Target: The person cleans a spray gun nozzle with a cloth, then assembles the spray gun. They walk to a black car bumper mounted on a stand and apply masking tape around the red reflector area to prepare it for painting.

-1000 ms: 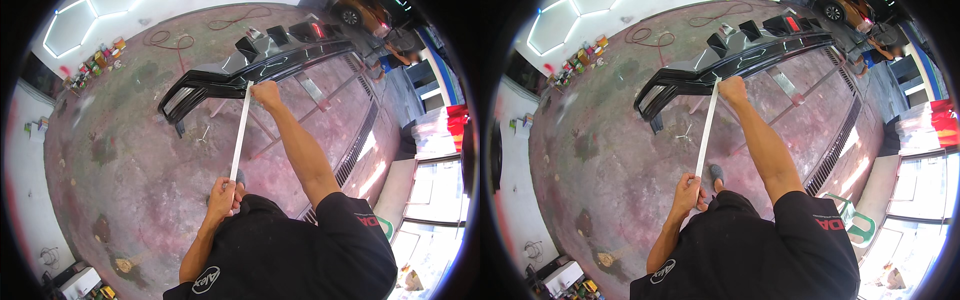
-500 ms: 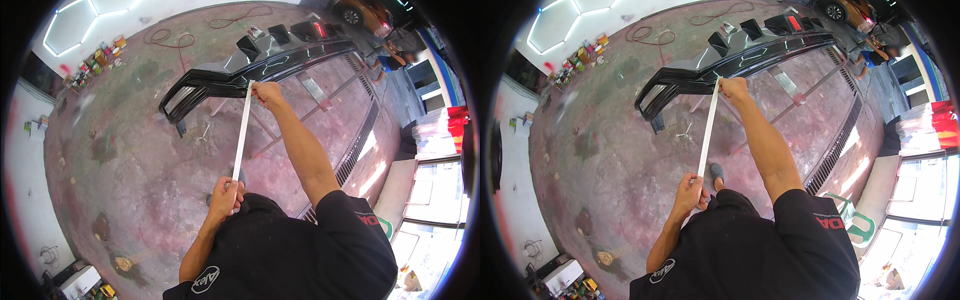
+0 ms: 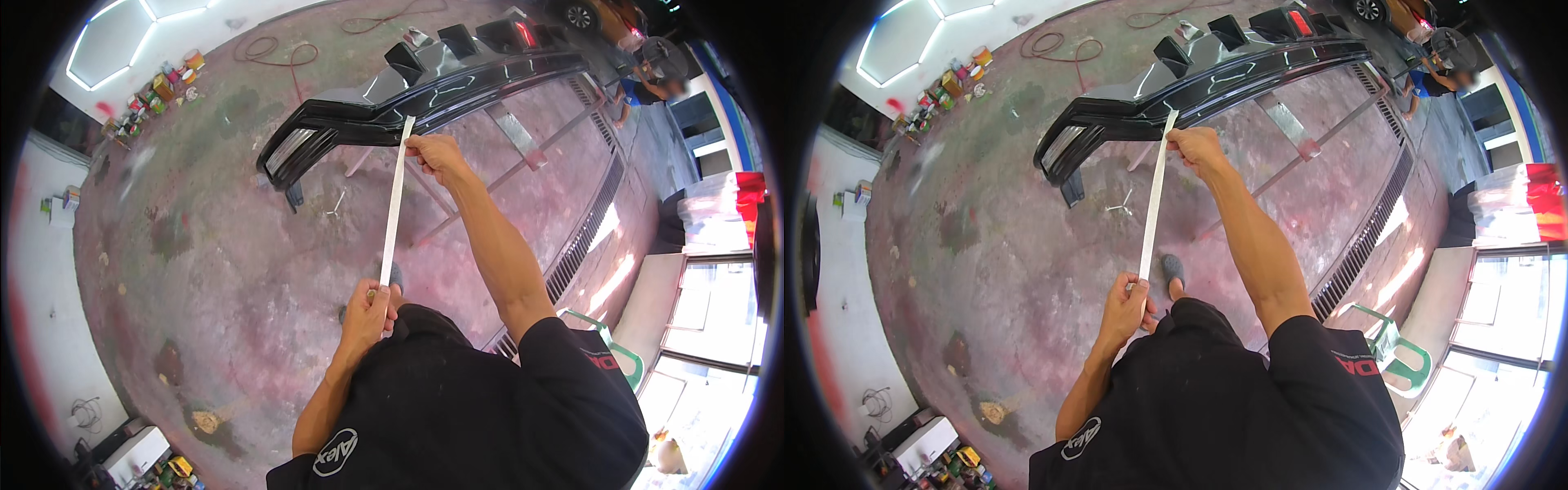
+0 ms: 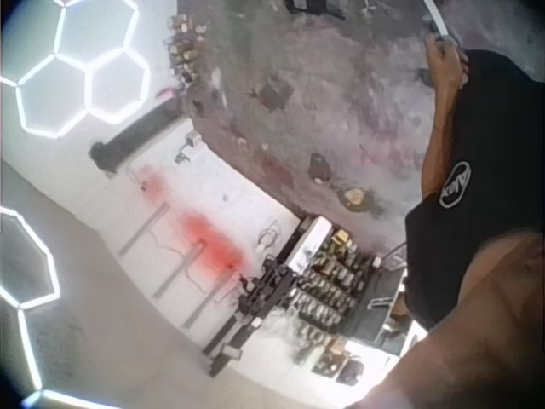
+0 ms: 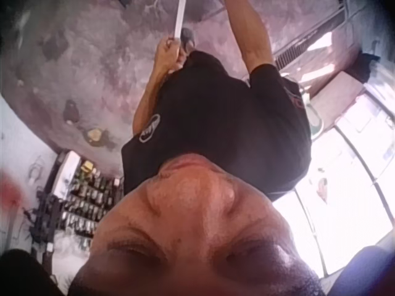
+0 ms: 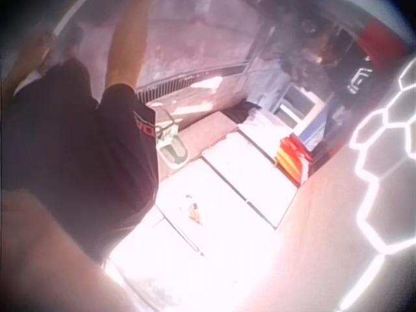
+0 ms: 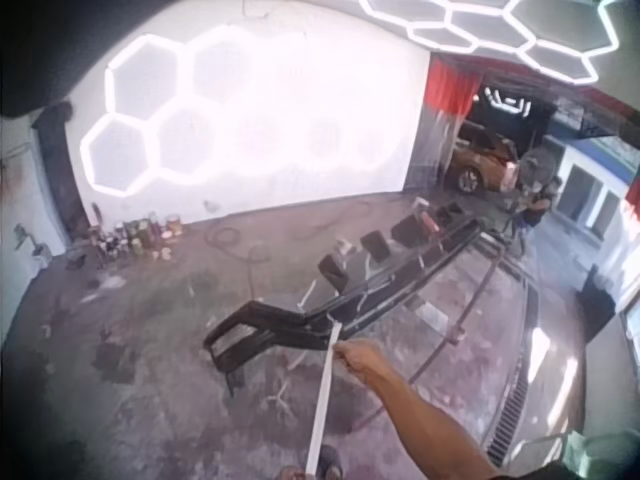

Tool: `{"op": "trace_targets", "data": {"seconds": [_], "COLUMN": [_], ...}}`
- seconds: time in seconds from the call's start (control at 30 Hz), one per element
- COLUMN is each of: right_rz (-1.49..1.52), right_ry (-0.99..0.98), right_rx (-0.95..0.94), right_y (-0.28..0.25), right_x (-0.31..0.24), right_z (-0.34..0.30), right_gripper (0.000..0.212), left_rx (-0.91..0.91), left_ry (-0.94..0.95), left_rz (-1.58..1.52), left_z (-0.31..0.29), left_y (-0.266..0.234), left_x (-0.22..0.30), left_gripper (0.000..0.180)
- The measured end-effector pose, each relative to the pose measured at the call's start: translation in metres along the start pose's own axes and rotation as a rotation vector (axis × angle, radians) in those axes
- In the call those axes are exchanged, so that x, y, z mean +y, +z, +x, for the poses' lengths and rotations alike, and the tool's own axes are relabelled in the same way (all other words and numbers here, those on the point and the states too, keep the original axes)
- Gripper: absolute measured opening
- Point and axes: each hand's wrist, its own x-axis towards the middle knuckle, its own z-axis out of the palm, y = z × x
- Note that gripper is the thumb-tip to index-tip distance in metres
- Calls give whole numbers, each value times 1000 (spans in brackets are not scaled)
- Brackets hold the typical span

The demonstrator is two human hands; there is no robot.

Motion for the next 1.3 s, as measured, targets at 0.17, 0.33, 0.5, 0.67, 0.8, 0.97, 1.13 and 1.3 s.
{"op": "trace_targets", "data": {"seconds": [0.17, 0.33, 0.5, 0.67, 0.8, 0.97, 1.13, 1.3], "right_rz": [21, 49, 81, 92, 101, 116, 158, 176], "right_ry": [15, 26, 46, 24, 27, 21, 46, 67], "right_rx": [-29, -109, -144, -154, -158, -174, -147, -184], "right_y": [1, -3, -1, 0, 5, 9, 13, 16], "right_x": [7, 20, 32, 49, 53, 60, 68, 80], "right_z": [-12, -23, -44, -63, -84, -108, -129, -149], "right_gripper": [13, 12, 12, 18, 19, 19, 18, 18], "left_rx": [11, 12, 28, 25, 26, 18, 13, 8], "left_ry": [5, -7, 5, 22, 23, 27, 31, 33], "left_rz": [11, -13, 2, 31, 56, 64, 77, 93], "left_z": [-1, -3, -4, -5, -6, -7, -9, -10], "left_y": [1, 2, 2, 3, 2, 1, 0, 1], "left_x": [0, 5, 5, 7, 10, 12, 16, 17], "left_gripper": [22, 22, 22, 22, 23, 25, 26, 25]}}
